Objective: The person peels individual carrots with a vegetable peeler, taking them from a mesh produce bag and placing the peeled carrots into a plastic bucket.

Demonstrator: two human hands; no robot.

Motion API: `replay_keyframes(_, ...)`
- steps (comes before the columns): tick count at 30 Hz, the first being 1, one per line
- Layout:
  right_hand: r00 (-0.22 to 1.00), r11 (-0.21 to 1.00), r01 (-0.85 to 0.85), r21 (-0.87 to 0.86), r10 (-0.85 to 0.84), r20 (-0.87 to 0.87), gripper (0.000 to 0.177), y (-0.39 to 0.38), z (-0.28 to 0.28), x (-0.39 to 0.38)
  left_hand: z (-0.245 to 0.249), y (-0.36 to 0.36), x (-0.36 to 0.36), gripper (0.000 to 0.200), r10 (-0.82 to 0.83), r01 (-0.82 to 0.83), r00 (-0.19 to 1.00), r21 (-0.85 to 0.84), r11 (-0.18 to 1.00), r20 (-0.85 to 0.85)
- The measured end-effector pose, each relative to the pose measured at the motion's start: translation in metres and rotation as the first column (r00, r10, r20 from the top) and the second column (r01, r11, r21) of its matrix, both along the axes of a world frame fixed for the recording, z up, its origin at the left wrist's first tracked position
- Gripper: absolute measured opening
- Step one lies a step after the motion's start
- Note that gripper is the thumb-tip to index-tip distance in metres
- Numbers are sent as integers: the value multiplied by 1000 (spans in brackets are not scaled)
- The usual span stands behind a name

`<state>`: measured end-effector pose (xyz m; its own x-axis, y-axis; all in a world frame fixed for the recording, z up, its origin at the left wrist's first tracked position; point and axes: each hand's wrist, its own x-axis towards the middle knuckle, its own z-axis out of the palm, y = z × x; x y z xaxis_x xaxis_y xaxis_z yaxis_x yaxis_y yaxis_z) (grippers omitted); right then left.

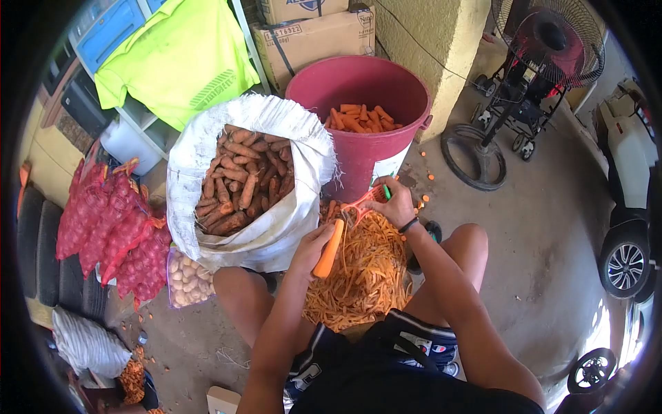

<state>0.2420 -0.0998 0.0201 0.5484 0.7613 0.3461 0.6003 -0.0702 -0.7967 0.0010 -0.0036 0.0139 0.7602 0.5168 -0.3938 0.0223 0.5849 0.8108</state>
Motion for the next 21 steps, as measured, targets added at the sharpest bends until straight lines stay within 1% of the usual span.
replay_keyframes(2,988,986,-150,71,145,60,57,-5,2,-27,-2,4,-1,39,45,-42,997,-66,997,59)
replay_keyframes(3,971,968,-229,98,220,96,57,-9,5,-41,-1,4,3,39,93,-87,994,-91,992,57)
replay_keyframes(5,929,930,-355,89,341,145,57,-13,13,-60,-1,1,8,38,185,-177,982,-144,974,41)
replay_keyframes(6,903,906,-416,84,399,161,57,-14,13,-65,-3,2,5,38,142,-140,989,-89,986,25)
replay_keyframes(9,982,983,-184,-24,185,39,55,-11,11,-29,-13,0,-4,38,-11,15,998,61,998,-59)
replay_keyframes(10,988,991,-131,-23,133,84,55,-8,8,-13,-5,-4,-1,40,-3,11,997,99,995,-79)
replay_keyframes(12,984,1000,-27,-15,29,177,56,-5,-2,10,-2,-4,-3,41,-76,77,997,32,997,-19)
replay_keyframes(13,980,998,-15,-56,25,197,56,-6,-5,12,1,-3,-3,41,-107,107,994,2,994,15)
replay_keyframes(15,972,990,-5,-144,39,233,57,-7,-13,9,9,-4,0,40,-123,123,992,37,992,-9)
replay_keyframes(16,988,982,-77,-170,98,116,52,-7,-19,4,12,-5,-1,40,-121,122,992,52,991,-21)
replay_keyframes(17,984,966,-80,-248,117,138,49,-8,-24,0,4,-4,-1,40,-106,112,994,220,969,-37)
replay_keyframes(18,978,943,-80,-323,137,157,47,-9,-30,-3,-2,-3,1,41,-89,103,995,382,918,-55)
replay_keyframes(19,972,916,-74,-393,154,176,44,-9,-35,-7,-7,-1,2,43,-73,100,995,535,839,-72)
replay_keyframes(20,969,917,-96,-388,174,173,37,-9,-45,-5,-10,6,-1,53,-12,66,994,508,859,-109)
replay_keyframes(21,969,917,-110,-384,186,164,34,-8,-55,-3,-1,10,-7,55,31,-26,999,383,924,-7)
